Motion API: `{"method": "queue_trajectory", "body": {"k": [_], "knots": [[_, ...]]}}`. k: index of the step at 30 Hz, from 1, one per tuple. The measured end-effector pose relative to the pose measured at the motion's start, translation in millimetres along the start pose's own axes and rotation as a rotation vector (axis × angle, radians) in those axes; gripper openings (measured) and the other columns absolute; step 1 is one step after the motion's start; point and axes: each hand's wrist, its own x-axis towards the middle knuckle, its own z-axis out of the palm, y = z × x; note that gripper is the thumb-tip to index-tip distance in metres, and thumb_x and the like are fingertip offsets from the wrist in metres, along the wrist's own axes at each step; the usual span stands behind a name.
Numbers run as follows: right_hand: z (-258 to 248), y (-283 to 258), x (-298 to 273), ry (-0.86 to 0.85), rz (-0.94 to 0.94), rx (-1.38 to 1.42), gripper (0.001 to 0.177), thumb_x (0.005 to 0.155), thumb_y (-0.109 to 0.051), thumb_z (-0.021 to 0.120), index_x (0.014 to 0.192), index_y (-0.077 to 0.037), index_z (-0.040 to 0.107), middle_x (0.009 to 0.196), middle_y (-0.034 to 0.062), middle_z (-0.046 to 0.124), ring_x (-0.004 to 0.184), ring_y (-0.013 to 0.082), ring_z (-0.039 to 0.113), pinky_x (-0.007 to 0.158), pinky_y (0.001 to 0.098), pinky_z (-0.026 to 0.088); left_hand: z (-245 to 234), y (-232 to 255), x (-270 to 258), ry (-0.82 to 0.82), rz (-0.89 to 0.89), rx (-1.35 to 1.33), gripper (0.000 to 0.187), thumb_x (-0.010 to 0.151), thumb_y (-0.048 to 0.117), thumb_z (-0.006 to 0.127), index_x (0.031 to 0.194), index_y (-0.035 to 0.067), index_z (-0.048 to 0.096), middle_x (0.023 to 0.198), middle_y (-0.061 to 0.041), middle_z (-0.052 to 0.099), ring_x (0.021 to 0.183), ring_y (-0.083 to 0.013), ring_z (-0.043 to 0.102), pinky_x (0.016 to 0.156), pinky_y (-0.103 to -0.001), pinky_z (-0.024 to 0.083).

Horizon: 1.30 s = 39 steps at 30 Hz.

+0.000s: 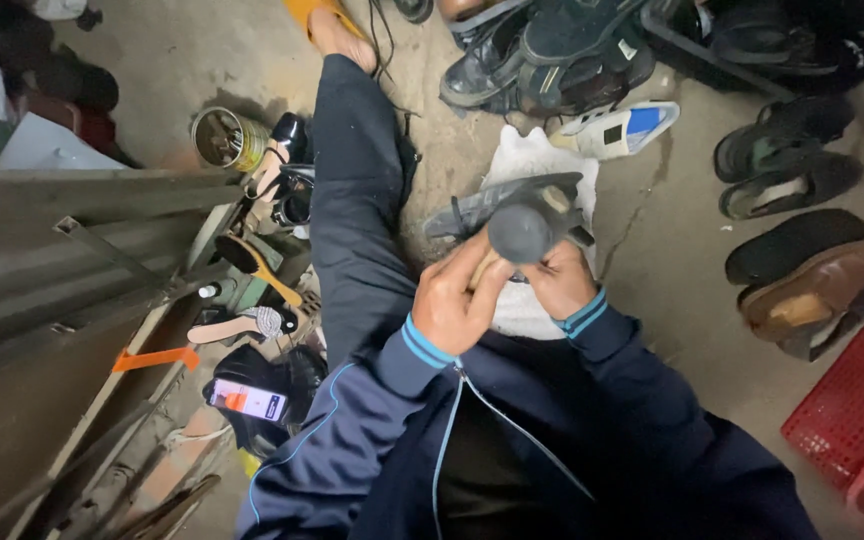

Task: The person sits on the floor and cleans a single dark sneaker using a small brush and a yellow brush. They scrub the toe and sides of the shoe, then switch to the yellow brush to continue cleaning the upper and sides. The person repeatedly switches between the two brushes while working on the same shoe.

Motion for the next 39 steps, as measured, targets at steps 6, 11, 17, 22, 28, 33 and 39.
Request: {"method": "queue_trajectory", "body": {"k": [6,11,17,22,28,33,39], "knots": [[-1.7,14.3,0.2,-0.014,0.002,0.063,0.026,0.100,-0.022,0.068,0.097,0.001,0.079,0.087,0.0214,0.075,0.097,0.0308,0.071,0.082,0.0484,0.057,-0.1,5.7,-0.2,0.017,-0.017,0.012,0.040,0.101,0.017,0.066,0.139,0.004,0.063,0.115,-0.025,0.073,0.107,-0.0417,0.071,0.082,-0.050,0.063],[10.7,73.2,-9.8,0.010,0.099,0.012,0.035,0.099,-0.025,0.071,0.077,0.003,0.072,0.066,0.0138,0.065,0.076,0.0209,0.065,0.069,0.0393,0.051,-2.3,-16.5,-5.0,0.029,-0.066,0.080,0.039,0.101,0.021,0.067,0.133,-0.001,0.066,0.107,-0.029,0.074,0.099,-0.0455,0.072,0.080,-0.054,0.061],[7.1,36.5,-3.5,0.038,0.171,0.043,0.033,0.098,-0.030,0.072,0.089,0.002,0.075,0.079,0.0186,0.073,0.090,0.0258,0.071,0.079,0.0418,0.055,-1.9,-37.0,-10.3,0.069,-0.123,-0.013,0.035,0.096,0.014,0.071,0.130,0.006,0.070,0.110,-0.021,0.076,0.109,-0.0410,0.070,0.087,-0.050,0.060],[3.9,9.7,1.5,0.051,0.167,0.114,0.041,0.101,-0.039,0.070,0.098,0.002,0.077,0.090,0.0173,0.076,0.103,0.0279,0.071,0.087,0.0452,0.055,-11.1,-33.9,-10.8,0.027,-0.199,0.010,0.032,0.098,0.018,0.070,0.128,0.007,0.072,0.100,-0.022,0.077,0.099,-0.0429,0.072,0.075,-0.050,0.060],[-2.3,4.2,-7.7,0.100,0.088,-0.017,0.052,0.101,-0.048,0.070,0.076,-0.003,0.076,0.071,0.0182,0.072,0.078,0.0309,0.072,0.071,0.0428,0.056,-37.5,3.6,2.2,0.016,-0.082,0.016,0.029,0.099,0.013,0.067,0.124,-0.002,0.070,0.095,-0.029,0.075,0.092,-0.0480,0.072,0.066,-0.053,0.059],[-22.3,-97.6,-12.5,0.224,-0.074,-0.209,0.036,0.099,-0.031,0.070,0.089,0.002,0.078,0.082,0.0236,0.074,0.091,0.0405,0.073,0.073,0.0535,0.056,-50.1,21.8,4.0,0.059,0.153,-0.070,0.013,0.100,0.008,0.062,0.105,0.002,0.072,0.087,-0.014,0.073,0.077,-0.0364,0.072,0.073,-0.044,0.060],[-18.8,-44.4,-21.1,0.229,-0.302,-0.379,0.018,0.094,-0.015,0.070,0.088,0.002,0.075,0.073,0.0192,0.073,0.076,0.0390,0.073,0.064,0.0460,0.060,-61.5,63.1,-7.6,0.117,0.158,-0.108,0.016,0.099,0.005,0.061,0.109,-0.001,0.073,0.091,-0.014,0.076,0.079,-0.0291,0.076,0.070,-0.040,0.061]]}}
